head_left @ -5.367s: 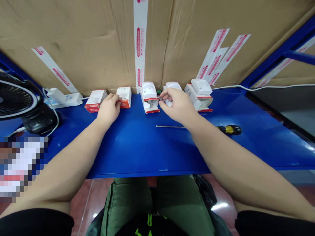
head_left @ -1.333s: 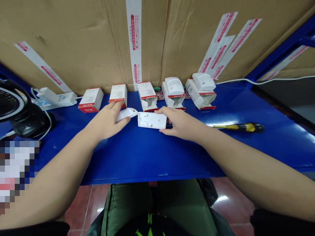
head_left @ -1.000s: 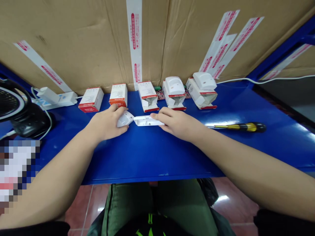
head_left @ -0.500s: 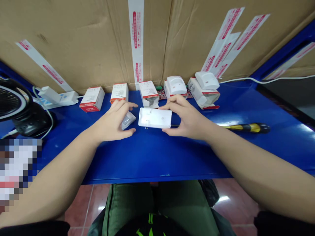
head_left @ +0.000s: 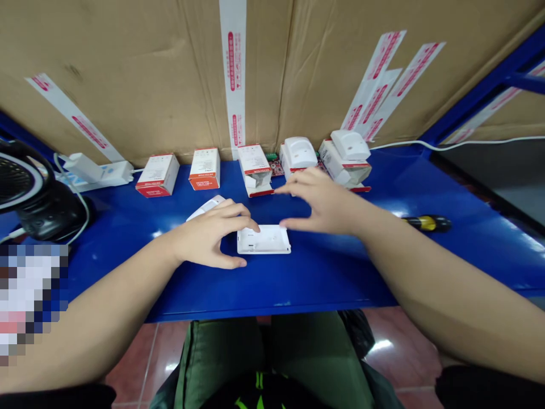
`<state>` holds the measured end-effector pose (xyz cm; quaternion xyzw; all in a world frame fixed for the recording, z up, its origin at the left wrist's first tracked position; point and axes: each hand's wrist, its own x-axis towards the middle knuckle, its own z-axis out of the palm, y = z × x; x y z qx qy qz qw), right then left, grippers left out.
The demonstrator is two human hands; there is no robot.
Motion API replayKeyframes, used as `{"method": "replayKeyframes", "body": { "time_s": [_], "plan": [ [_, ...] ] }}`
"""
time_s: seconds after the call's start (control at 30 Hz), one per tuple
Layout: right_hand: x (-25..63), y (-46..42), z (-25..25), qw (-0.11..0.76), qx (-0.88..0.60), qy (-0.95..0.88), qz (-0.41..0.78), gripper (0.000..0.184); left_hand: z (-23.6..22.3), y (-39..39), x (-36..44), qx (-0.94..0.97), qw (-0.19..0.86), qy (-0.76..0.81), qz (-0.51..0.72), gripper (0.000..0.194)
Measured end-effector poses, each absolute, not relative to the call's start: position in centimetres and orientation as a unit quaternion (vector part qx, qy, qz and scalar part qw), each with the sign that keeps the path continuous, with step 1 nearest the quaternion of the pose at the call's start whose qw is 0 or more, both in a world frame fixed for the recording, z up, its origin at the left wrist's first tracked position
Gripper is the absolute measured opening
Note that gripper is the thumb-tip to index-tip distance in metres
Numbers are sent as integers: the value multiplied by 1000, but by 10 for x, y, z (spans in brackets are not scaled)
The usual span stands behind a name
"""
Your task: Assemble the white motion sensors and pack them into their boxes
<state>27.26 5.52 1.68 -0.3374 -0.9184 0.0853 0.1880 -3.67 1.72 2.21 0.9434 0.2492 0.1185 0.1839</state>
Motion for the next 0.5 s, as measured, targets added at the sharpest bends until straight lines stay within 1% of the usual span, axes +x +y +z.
{"method": "replayKeyframes", "body": {
  "time_s": [0.07, 0.1, 0.17, 0.23, 0.33, 0.4, 0.47, 0.5],
  "plan": [
    [274, 72, 27, 204, -396, -895, 15, 42, 20, 18, -37, 944, 182, 246, 125, 46],
    [272, 81, 32, 198, -418, -886, -25, 37, 20, 18, -38, 944, 179, 247, 128, 48],
    [263, 100, 41, 161, -437, -879, -102, 34, 18, 19, -39, 942, 171, 252, 139, 54],
    [247, 118, 47, 98, -446, -875, -161, 37, 17, 20, -39, 940, 167, 254, 156, 61],
    [218, 143, 53, -43, -468, -864, -180, 46, 16, 21, -39, 943, 160, 238, 166, 60],
    [202, 157, 54, -128, -479, -853, -165, 46, 15, 22, -39, 948, 158, 223, 162, 56],
    [193, 168, 54, -167, -473, -850, -162, 44, 14, 22, -38, 949, 162, 220, 160, 57],
    [191, 173, 53, -171, -468, -852, -162, 44, 14, 23, -38, 948, 164, 221, 160, 58]
  ]
}}
